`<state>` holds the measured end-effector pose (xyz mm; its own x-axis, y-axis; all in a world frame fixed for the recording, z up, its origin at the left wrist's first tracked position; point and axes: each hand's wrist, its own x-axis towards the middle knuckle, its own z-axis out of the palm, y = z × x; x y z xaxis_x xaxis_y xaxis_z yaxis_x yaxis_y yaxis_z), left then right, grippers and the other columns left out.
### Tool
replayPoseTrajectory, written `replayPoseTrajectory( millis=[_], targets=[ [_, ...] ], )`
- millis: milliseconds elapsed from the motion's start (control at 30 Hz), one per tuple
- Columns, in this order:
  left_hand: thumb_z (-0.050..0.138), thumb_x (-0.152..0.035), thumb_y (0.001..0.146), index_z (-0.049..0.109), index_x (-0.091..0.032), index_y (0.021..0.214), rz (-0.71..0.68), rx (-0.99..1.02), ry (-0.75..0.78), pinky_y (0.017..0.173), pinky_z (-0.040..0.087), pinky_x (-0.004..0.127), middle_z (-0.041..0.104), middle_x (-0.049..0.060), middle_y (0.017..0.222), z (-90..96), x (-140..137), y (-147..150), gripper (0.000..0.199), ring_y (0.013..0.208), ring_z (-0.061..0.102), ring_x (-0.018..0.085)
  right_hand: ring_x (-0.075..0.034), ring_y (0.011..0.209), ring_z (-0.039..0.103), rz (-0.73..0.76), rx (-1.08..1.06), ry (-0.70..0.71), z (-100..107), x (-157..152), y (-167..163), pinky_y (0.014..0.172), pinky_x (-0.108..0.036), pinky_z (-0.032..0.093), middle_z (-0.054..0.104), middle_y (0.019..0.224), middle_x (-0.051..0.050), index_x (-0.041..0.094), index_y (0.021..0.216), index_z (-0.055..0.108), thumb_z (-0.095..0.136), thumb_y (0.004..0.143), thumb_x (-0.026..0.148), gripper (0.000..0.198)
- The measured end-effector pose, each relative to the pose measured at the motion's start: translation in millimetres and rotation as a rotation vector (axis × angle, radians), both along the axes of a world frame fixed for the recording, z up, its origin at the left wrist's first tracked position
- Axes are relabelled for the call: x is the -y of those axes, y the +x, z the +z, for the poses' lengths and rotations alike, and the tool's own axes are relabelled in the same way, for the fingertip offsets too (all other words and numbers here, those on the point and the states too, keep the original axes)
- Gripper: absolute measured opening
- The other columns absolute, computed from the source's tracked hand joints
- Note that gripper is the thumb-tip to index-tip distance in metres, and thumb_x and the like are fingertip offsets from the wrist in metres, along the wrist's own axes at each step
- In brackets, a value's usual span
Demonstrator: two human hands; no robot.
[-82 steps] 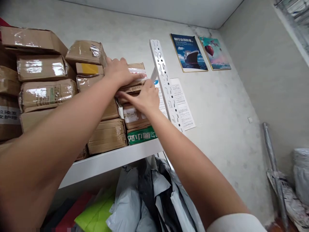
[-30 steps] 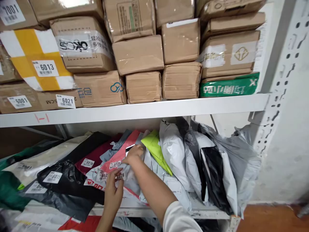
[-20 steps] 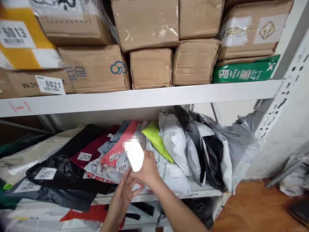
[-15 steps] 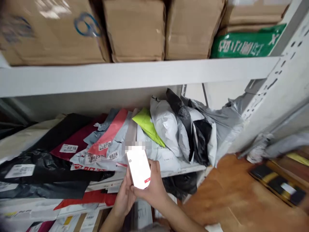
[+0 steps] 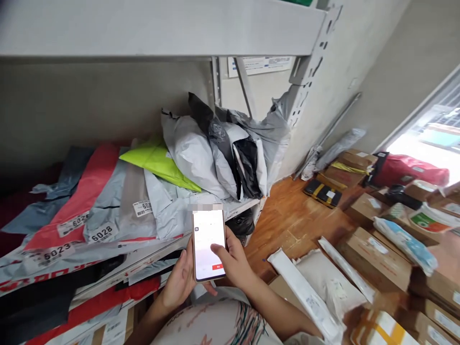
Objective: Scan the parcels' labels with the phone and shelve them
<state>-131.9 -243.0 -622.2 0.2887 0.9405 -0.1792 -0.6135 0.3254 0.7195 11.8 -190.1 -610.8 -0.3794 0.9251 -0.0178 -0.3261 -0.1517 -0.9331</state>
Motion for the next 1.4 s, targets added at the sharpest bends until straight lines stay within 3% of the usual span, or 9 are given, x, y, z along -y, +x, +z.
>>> replayPoseTrajectory(
  millis=[233,433,600,733,967,1167,1300,1400],
  targets=[
    [0.048,-0.065,0.086,-0.005,-0.045,0.150,-0.054,-0.012,0.017,0.057,0.060,0.034,0.025,0.008,0.158,-14.6,-10.7,14.4,0.086,0.115,0.055,0.035,-0.019,0.083,0.061,-0.160,0.090,0.020,-2.7,-3.6,9.2,0.076,-0.031,0.047,0.071,0.103,-0.004,0.022,0.108,0.061,0.067,0.079,0.027,0.031],
    [0.048,-0.062,0.087,0.006,-0.044,0.152,-0.026,0.029,-0.006,0.060,0.060,0.033,0.030,0.006,0.156,-8.7,-12.6,18.0,0.079,0.120,0.051,0.035,-0.021,0.092,0.060,-0.020,-0.041,0.040,-9.5,-2.0,25.8,0.081,-0.033,0.045,0.069,0.112,-0.003,0.025,0.124,0.057,0.050,0.085,0.025,0.039],
    [0.051,-0.053,0.089,-0.006,-0.044,0.151,0.010,0.029,-0.033,0.061,0.060,0.034,0.036,0.008,0.152,1.3,-12.2,17.3,0.084,0.120,0.052,0.034,-0.024,0.109,0.057,0.112,0.020,0.113,-9.1,-3.1,39.0,0.095,-0.038,0.041,0.064,0.125,-0.003,0.026,0.135,0.051,0.047,0.083,0.017,0.053],
    [0.052,-0.055,0.087,-0.010,-0.046,0.149,0.007,0.005,-0.039,0.052,0.058,0.031,0.032,0.009,0.154,3.1,-12.1,17.8,0.088,0.117,0.054,0.036,-0.023,0.105,0.059,0.086,0.023,0.069,-16.7,-3.9,35.4,0.093,-0.039,0.045,0.065,0.123,-0.004,0.026,0.135,0.050,0.047,0.087,0.020,0.048],
    [0.058,-0.052,0.085,-0.009,-0.046,0.149,0.005,-0.033,-0.020,0.057,0.061,0.035,0.031,0.009,0.155,3.9,-12.8,19.6,0.093,0.115,0.055,0.035,-0.023,0.100,0.062,0.001,0.024,0.064,-15.1,-5.1,21.3,0.091,-0.039,0.048,0.068,0.116,-0.005,0.025,0.124,0.054,0.067,0.083,0.028,0.043],
    [0.050,-0.033,0.085,-0.016,-0.042,0.149,-0.045,0.061,-0.006,0.050,0.060,0.035,0.041,0.011,0.148,1.6,-14.4,13.1,0.092,0.106,0.062,0.035,-0.025,0.110,0.059,0.200,-0.063,-0.002,-13.2,-10.2,38.1,0.094,-0.041,0.046,0.065,0.123,-0.002,0.028,0.137,0.048,0.053,0.078,0.016,0.060],
    [0.049,-0.010,0.070,-0.017,-0.040,0.149,-0.082,0.103,0.031,0.053,0.061,0.034,0.044,0.010,0.147,1.0,-15.1,8.7,0.107,0.105,0.063,0.033,-0.025,0.114,0.056,0.170,-0.056,0.001,-13.2,-11.7,40.1,0.100,-0.042,0.041,0.064,0.127,-0.001,0.028,0.138,0.048,0.052,0.076,0.016,0.063],
    [0.050,-0.005,0.067,-0.020,-0.040,0.148,-0.070,0.036,0.012,0.052,0.062,0.035,0.044,0.011,0.147,1.3,-16.5,9.1,0.113,0.103,0.064,0.033,-0.026,0.114,0.057,0.151,-0.066,-0.011,-14.8,-12.1,37.2,0.100,-0.041,0.042,0.064,0.126,-0.002,0.027,0.137,0.050,0.052,0.075,0.016,0.062]
  ],
)
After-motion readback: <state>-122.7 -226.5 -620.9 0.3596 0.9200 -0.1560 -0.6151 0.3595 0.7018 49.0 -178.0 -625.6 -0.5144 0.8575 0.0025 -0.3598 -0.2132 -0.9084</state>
